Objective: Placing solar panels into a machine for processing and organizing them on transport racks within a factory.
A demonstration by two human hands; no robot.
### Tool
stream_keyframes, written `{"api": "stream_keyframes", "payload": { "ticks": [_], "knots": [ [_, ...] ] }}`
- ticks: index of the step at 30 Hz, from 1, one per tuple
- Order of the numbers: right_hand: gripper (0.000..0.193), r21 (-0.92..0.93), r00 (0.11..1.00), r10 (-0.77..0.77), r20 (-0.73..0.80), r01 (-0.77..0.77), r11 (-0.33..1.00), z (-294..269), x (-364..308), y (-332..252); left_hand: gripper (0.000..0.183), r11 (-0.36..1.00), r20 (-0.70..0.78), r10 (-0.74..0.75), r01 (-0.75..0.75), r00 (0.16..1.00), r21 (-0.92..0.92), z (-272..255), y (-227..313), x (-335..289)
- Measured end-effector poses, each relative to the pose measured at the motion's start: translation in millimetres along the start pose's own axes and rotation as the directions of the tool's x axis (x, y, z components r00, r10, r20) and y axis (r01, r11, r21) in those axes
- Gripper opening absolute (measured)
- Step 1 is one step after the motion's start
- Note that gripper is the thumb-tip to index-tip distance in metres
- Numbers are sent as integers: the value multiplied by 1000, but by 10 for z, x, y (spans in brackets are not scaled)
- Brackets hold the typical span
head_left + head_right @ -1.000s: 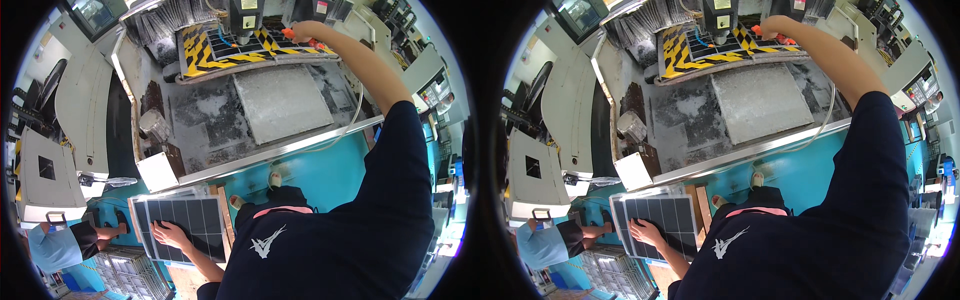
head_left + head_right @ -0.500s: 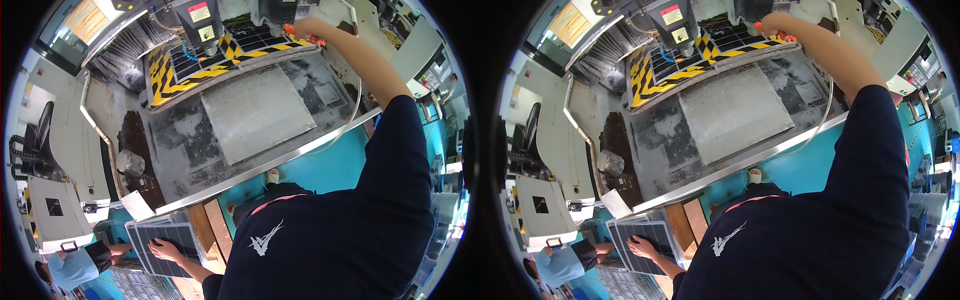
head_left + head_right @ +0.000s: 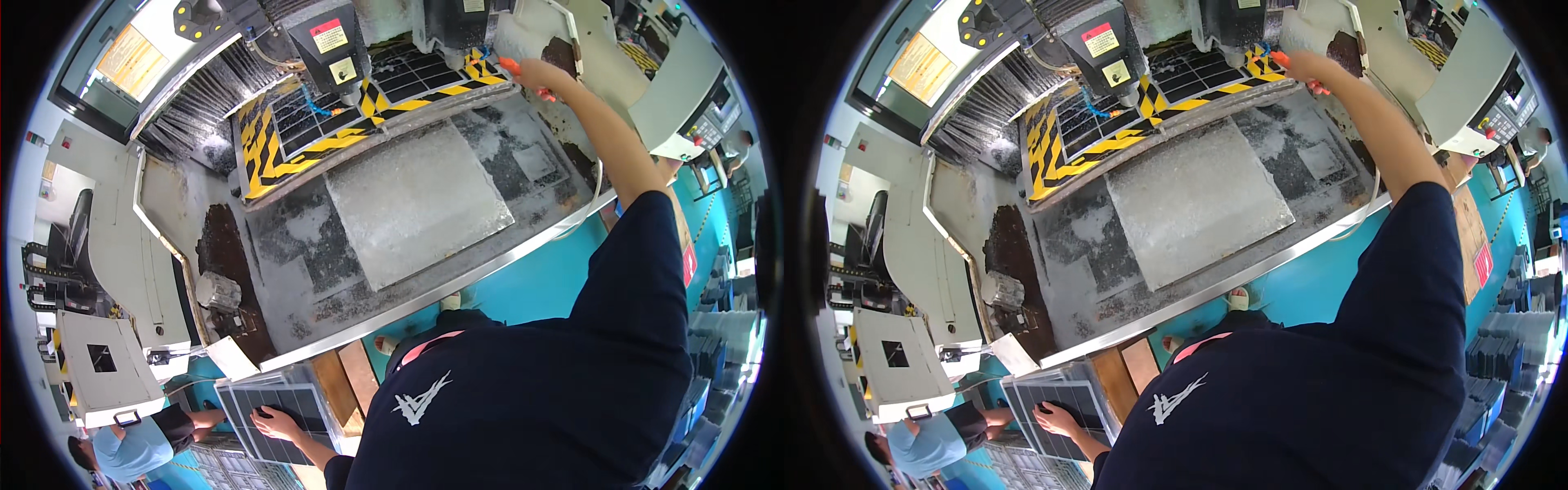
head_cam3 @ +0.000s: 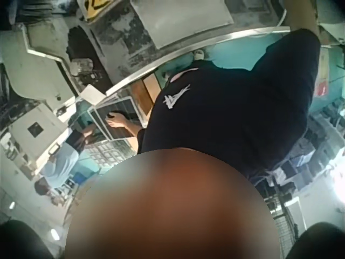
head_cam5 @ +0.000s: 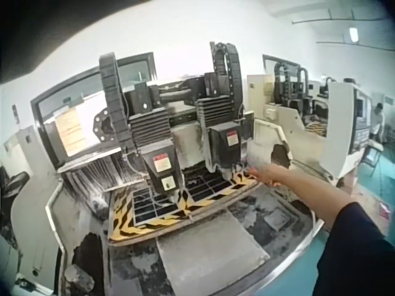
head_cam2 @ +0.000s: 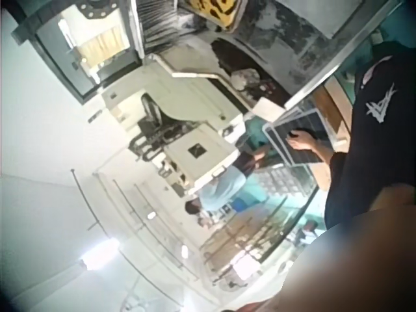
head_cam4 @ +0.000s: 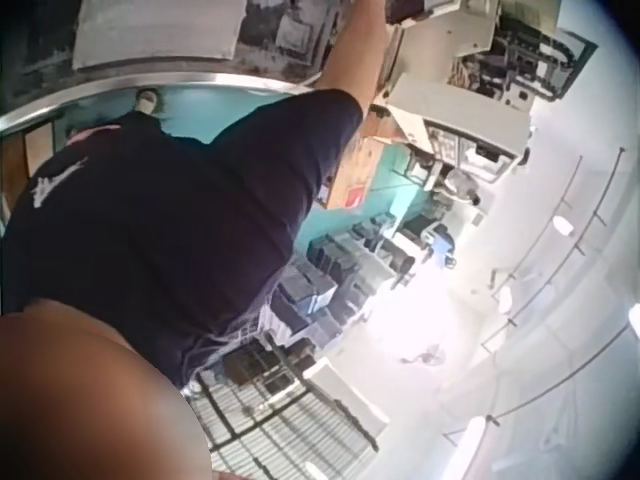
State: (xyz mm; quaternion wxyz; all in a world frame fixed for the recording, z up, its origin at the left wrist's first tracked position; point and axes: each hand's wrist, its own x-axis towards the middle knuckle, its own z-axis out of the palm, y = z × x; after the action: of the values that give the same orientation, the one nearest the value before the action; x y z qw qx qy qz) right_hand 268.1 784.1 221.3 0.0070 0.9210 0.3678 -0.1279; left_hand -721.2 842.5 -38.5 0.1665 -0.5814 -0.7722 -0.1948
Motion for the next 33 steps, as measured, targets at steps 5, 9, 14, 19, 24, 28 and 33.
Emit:
{"api": "stream_keyframes", "payload": {
  "ticks": [5, 9, 14, 19, 24, 28, 33],
  "knots": [
    [45, 61, 997, 52, -53, -48, 997, 323, 156, 329, 39, 1000, 4, -9, 9, 1000, 15, 54, -3, 0],
    [41, 142, 962, 245, -118, -228, 963, 318, -283, -54, 38, 999, -6, -8, 8, 1000, 38, 25, -61, -31],
    [34, 110, 973, 181, -144, -165, 980, 615, -71, 188, 39, 999, 44, -31, 31, 999, -9, 69, 18, 25],
    [47, 140, 971, 142, -192, -116, 983, 850, 31, 251, 40, 998, 28, -54, 54, 998, 18, 22, -37, -3],
    [43, 174, 979, -42, -200, 78, 982, 1146, -126, 138, 40, 999, 13, -25, 25, 1000, -20, 20, 56, 17],
    [41, 331, 988, -149, -41, 154, 931, 1374, -792, -901, 39, 999, 5, -28, 28, 1000, -20, -93, 76, -8],
    [46, 405, 885, -466, 27, 416, 814, 1601, -1441, -2461, 39, 1000, -18, -9, 8, 1000, -29, -17, 35, -30]
  ]
}}
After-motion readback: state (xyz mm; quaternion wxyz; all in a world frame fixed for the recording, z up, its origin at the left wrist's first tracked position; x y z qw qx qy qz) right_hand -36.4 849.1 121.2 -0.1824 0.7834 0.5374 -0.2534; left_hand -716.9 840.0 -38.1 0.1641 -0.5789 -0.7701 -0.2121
